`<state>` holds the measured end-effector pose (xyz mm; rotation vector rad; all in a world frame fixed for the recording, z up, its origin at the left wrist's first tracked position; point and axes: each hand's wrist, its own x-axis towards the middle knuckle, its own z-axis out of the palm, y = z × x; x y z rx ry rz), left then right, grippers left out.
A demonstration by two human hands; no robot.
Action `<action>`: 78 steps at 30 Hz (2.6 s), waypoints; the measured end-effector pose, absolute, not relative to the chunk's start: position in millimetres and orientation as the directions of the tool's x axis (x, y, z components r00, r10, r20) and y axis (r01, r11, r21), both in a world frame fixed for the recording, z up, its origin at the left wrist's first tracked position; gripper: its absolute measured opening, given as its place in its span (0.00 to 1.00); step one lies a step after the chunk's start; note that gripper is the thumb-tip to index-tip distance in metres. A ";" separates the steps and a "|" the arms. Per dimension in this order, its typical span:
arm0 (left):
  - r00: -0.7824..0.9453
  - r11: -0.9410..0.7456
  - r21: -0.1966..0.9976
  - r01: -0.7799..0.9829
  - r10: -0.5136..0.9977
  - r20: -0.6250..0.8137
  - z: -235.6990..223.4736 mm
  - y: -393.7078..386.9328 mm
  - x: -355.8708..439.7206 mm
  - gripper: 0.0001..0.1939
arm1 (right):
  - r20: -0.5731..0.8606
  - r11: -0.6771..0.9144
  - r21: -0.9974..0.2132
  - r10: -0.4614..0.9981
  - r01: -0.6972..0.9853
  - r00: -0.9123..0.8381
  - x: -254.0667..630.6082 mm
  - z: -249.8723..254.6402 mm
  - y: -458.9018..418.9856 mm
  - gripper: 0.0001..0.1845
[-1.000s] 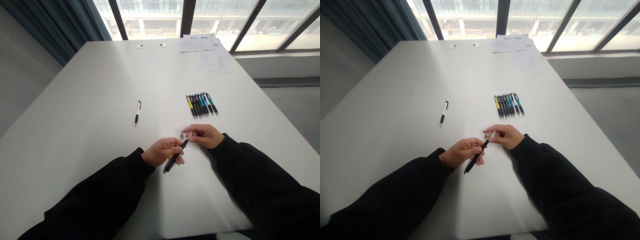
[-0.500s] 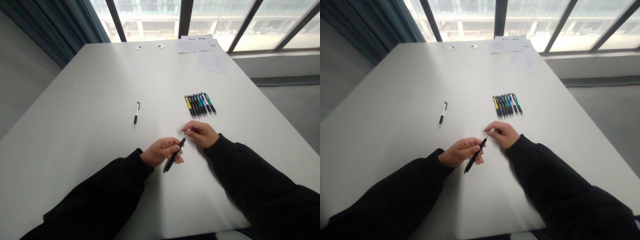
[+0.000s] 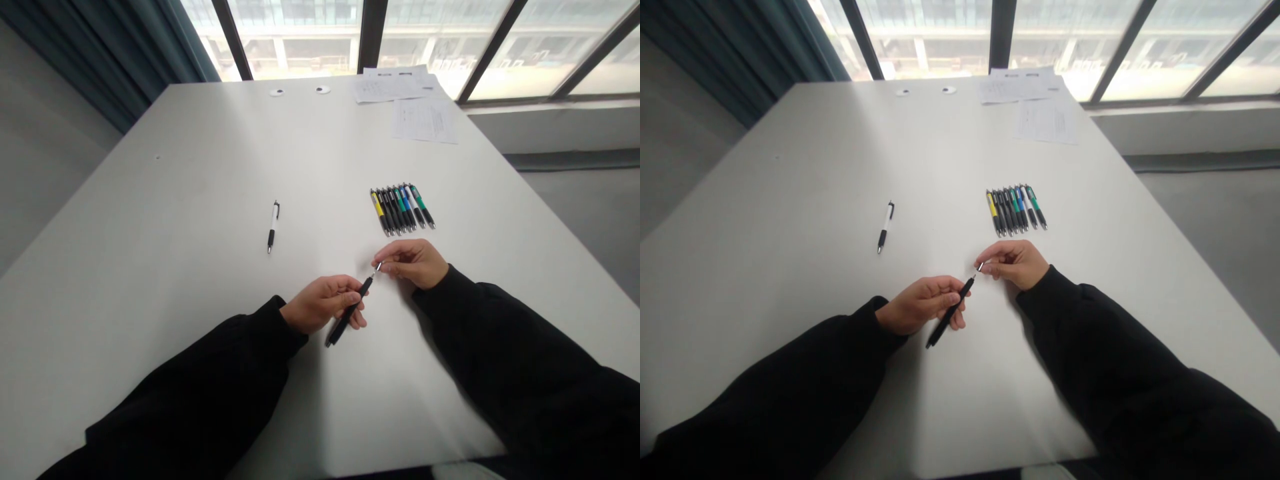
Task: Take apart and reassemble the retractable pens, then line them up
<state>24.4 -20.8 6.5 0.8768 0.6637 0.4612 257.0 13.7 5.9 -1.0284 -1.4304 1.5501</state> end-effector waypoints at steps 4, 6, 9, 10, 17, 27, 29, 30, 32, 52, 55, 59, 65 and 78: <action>0.715 0.568 0.818 -0.086 0.607 -0.346 5.1 -20.7 23.6 0.20 | -0.053 -0.052 -0.999 0.917 0.013 -0.395 258.2 4.5 13.8 0.17; 0.718 0.567 0.820 -0.076 0.602 -0.349 4.7 -20.5 23.4 0.19 | -0.050 -0.038 -0.999 0.905 0.037 -0.422 258.3 4.4 13.5 0.17; 0.722 0.576 0.814 -0.073 0.593 -0.355 5.5 -20.3 23.3 0.19 | -0.037 -0.003 -0.997 0.891 0.077 -0.452 258.3 4.7 12.7 0.18; 0.723 0.579 0.813 -0.069 0.590 -0.359 6.0 -20.3 23.4 0.19 | -0.032 0.012 -0.996 0.889 0.092 -0.458 258.2 4.8 12.4 0.18; 0.720 0.586 0.809 -0.053 0.583 -0.376 9.1 -20.3 24.6 0.19 | -0.013 0.065 -0.986 0.887 0.154 -0.461 258.0 5.1 11.5 0.22; 0.730 0.579 0.814 -0.054 0.579 -0.364 8.3 -20.1 25.0 0.20 | -0.040 0.083 -0.972 0.864 0.220 -0.503 258.5 7.1 11.6 0.24; 0.723 0.589 0.805 -0.071 0.586 -0.365 8.3 -20.3 24.9 0.20 | -0.062 0.083 -0.964 0.852 0.251 -0.520 259.6 7.3 12.0 0.25; 0.720 0.591 0.803 -0.076 0.590 -0.366 8.5 -20.3 25.0 0.20 | -0.074 0.082 -0.960 0.846 0.267 -0.527 260.0 7.3 12.2 0.25; 0.721 0.588 0.806 -0.069 0.587 -0.367 9.1 -20.3 25.1 0.20 | -0.093 0.087 -0.950 0.837 0.299 -0.540 260.0 7.4 11.9 0.26; 0.741 0.546 0.838 -0.021 0.571 -0.353 9.7 -19.8 25.5 0.20 | -0.027 0.230 -0.904 0.810 0.361 -0.585 254.0 9.1 4.7 0.33; 0.748 0.542 0.840 -0.024 0.568 -0.345 10.6 -19.8 25.4 0.19 | 0.016 0.203 -0.941 0.828 0.272 -0.560 252.5 9.3 3.2 0.29; 0.746 0.540 0.841 -0.018 0.568 -0.348 12.6 -20.2 25.6 0.19 | -0.030 0.171 -0.945 0.805 0.280 -0.593 253.7 9.3 2.6 0.26; 0.749 0.541 0.841 -0.026 0.568 -0.342 10.2 -20.3 25.1 0.19 | 0.020 0.186 -0.943 0.860 0.276 -0.511 252.5 10.3 -1.4 0.32; 0.709 0.521 0.852 -0.044 0.617 -0.341 12.3 -23.0 28.9 0.19 | 0.001 0.302 -0.830 0.842 0.469 -0.539 244.2 10.9 -2.5 0.34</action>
